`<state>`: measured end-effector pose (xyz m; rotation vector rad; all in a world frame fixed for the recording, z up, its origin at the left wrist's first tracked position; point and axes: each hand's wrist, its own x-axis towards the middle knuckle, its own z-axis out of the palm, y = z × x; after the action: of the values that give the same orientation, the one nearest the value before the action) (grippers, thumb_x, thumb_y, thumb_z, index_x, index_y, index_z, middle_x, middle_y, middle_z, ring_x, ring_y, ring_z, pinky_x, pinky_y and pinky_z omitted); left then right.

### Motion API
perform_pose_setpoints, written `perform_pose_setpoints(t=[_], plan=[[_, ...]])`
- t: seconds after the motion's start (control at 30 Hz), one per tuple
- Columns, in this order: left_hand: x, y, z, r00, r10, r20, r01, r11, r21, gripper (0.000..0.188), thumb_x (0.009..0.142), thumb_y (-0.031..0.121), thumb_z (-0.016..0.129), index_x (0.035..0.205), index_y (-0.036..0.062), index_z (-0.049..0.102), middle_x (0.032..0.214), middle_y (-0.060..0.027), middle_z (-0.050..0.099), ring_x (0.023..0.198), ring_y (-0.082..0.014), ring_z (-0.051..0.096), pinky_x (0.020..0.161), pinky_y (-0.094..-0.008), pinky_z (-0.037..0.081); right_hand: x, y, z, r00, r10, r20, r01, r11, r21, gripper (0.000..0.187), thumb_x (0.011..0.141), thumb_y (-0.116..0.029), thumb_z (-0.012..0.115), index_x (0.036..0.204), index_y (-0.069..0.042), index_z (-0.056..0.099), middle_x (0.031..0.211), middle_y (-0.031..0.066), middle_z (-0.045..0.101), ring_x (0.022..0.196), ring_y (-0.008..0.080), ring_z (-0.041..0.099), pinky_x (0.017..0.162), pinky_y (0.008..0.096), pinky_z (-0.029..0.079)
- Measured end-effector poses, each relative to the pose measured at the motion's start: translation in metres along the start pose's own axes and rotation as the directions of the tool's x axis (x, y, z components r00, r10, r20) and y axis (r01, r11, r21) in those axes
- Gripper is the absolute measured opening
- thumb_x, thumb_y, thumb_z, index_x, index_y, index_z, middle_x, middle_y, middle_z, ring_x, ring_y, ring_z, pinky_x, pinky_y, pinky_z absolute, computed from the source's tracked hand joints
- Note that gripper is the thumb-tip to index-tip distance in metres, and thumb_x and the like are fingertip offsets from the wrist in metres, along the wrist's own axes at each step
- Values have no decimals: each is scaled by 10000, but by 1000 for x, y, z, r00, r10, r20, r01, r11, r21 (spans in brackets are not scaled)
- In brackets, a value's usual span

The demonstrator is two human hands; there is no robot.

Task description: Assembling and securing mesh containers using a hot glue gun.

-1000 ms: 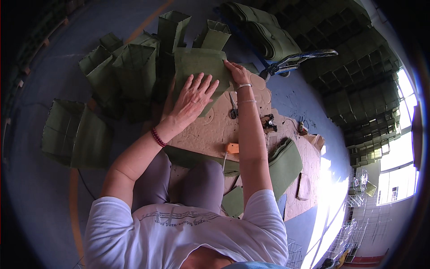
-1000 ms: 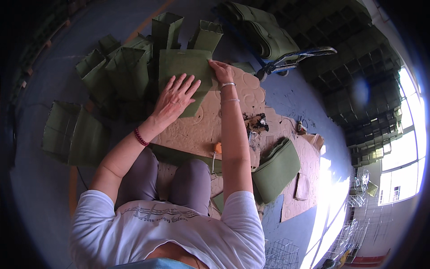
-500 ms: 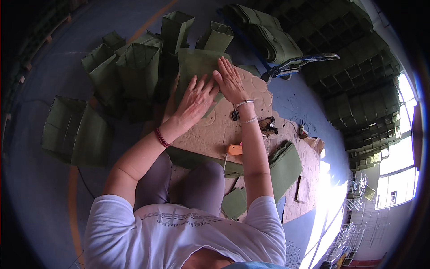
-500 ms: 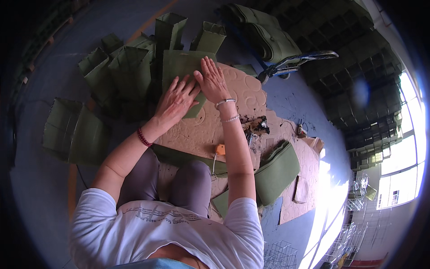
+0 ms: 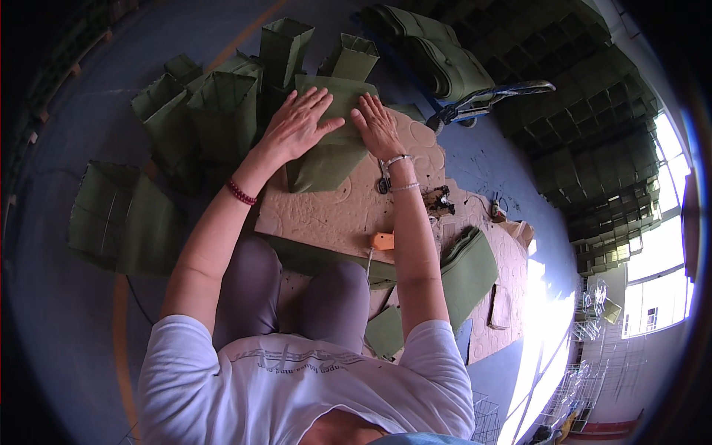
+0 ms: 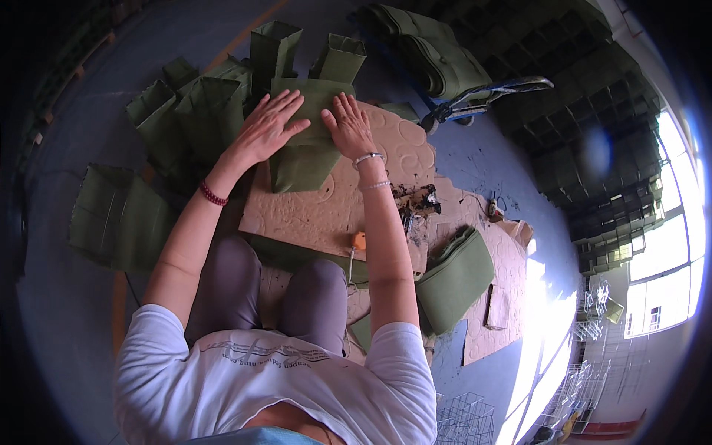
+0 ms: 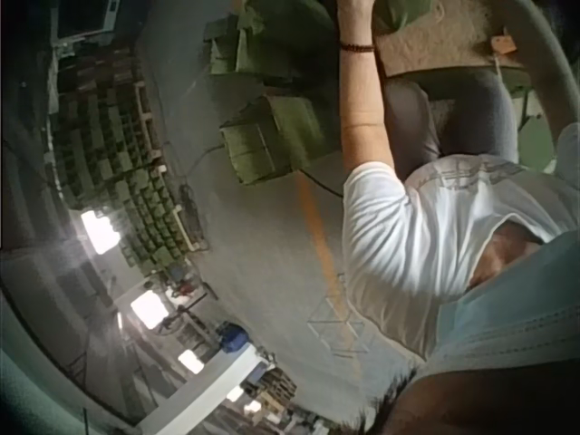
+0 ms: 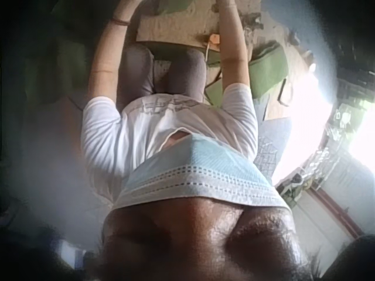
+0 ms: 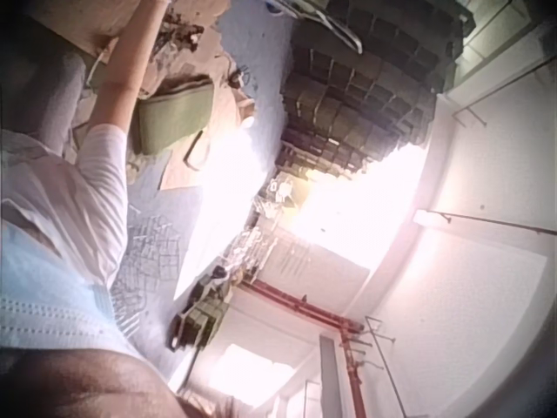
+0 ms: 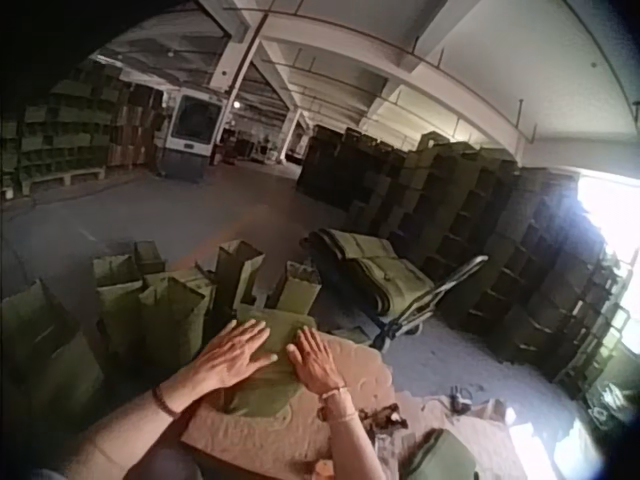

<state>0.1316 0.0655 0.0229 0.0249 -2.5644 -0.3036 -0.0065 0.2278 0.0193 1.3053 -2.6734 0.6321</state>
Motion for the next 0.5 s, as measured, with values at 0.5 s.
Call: perform_pose_setpoints(t=[0.5], plan=[[54, -33, 11, 998, -27, 53, 20, 992, 125, 679, 899, 564, 337, 1314, 33, 424, 1407, -119, 353, 1337, -258, 258, 1096, -427, 195, 9, 2, 17, 1000, -17, -10, 19, 965, 263, 672, 937, -515, 231, 1374, -11, 308, 1457, 149, 244, 1372, 259, 164, 1110, 359, 141]])
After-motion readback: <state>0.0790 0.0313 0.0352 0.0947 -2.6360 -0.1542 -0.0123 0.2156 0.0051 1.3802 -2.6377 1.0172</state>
